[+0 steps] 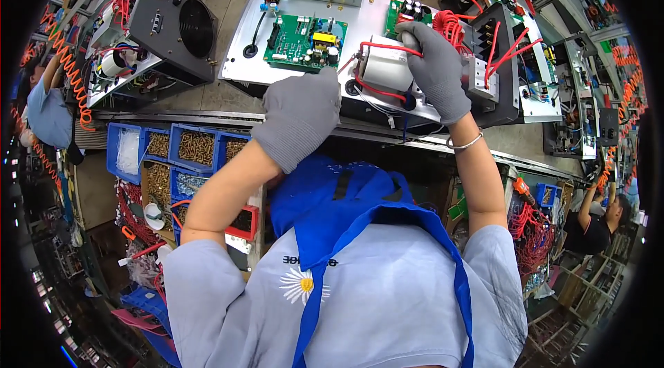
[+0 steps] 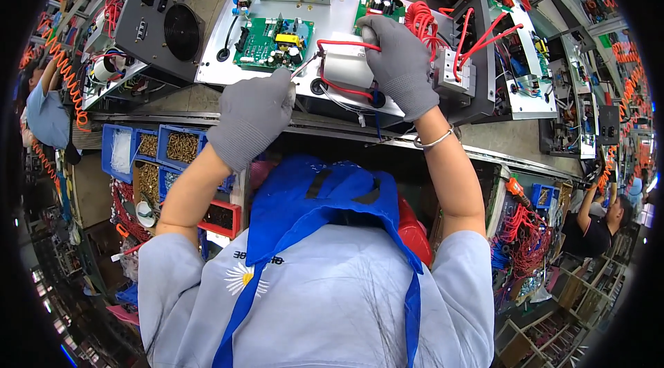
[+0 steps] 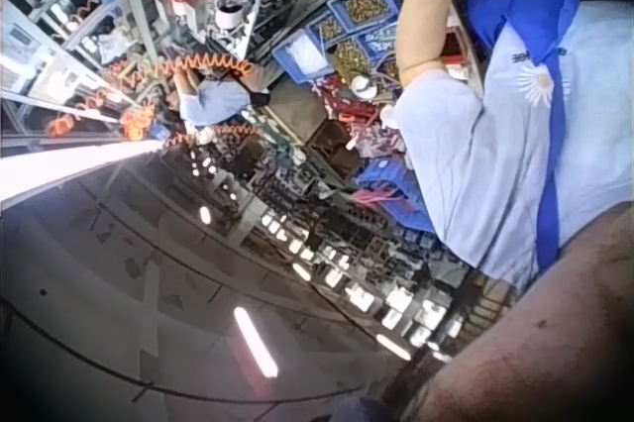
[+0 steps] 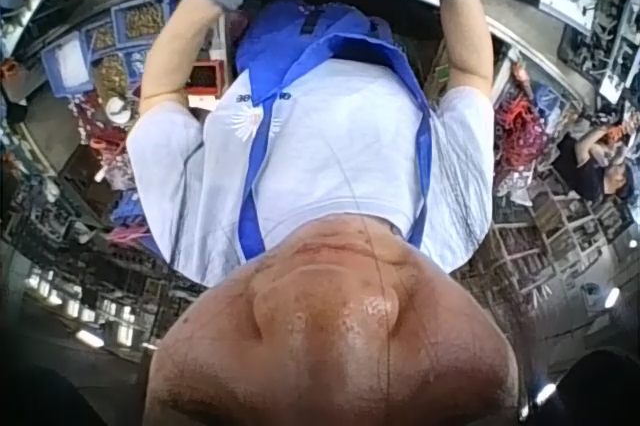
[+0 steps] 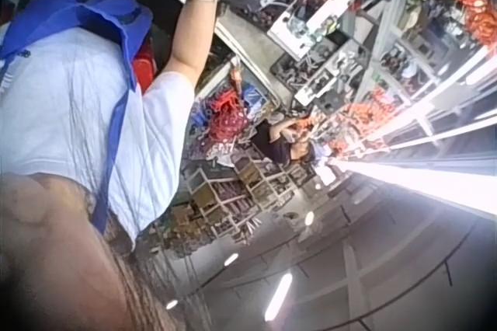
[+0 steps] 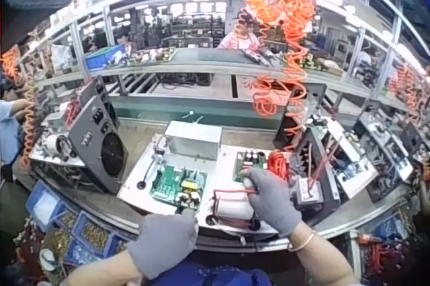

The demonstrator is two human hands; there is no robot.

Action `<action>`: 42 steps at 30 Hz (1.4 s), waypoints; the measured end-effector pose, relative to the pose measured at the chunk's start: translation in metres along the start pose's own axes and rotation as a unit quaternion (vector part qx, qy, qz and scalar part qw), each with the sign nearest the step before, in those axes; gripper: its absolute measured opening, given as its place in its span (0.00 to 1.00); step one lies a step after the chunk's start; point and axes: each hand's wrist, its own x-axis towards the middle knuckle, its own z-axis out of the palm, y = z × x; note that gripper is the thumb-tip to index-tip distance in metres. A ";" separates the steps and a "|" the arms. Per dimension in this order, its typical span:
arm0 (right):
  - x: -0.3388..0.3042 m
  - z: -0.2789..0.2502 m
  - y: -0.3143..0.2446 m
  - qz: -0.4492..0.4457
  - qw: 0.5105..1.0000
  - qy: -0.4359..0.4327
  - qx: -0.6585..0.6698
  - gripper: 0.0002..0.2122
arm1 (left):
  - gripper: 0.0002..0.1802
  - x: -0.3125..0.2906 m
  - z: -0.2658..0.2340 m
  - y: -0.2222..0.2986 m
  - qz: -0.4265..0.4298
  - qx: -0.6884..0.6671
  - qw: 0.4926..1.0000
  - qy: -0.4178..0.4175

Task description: The person assembles an electronics housing by hand, connecting red wiring and blue wiring to a circuit board and securing components with a pneumatic screwdriver.

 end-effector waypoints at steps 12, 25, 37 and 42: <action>0.001 0.000 -0.004 -0.002 1.000 -0.001 -0.004 0.09 | 0.12 0.068 -0.066 -0.003 0.115 0.027 0.978 -0.172; 0.002 -0.003 -0.004 0.014 1.000 -0.001 -0.015 0.12 | 0.23 -0.025 0.070 0.024 0.030 0.062 0.992 0.104; -0.004 -0.004 -0.006 0.002 1.000 -0.017 0.008 0.20 | 0.27 -0.031 0.121 0.029 -0.066 -0.191 0.958 0.205; -0.003 -0.003 -0.003 -0.018 1.000 -0.020 0.011 0.14 | 0.15 -0.030 0.103 0.035 -0.195 -0.506 0.830 0.130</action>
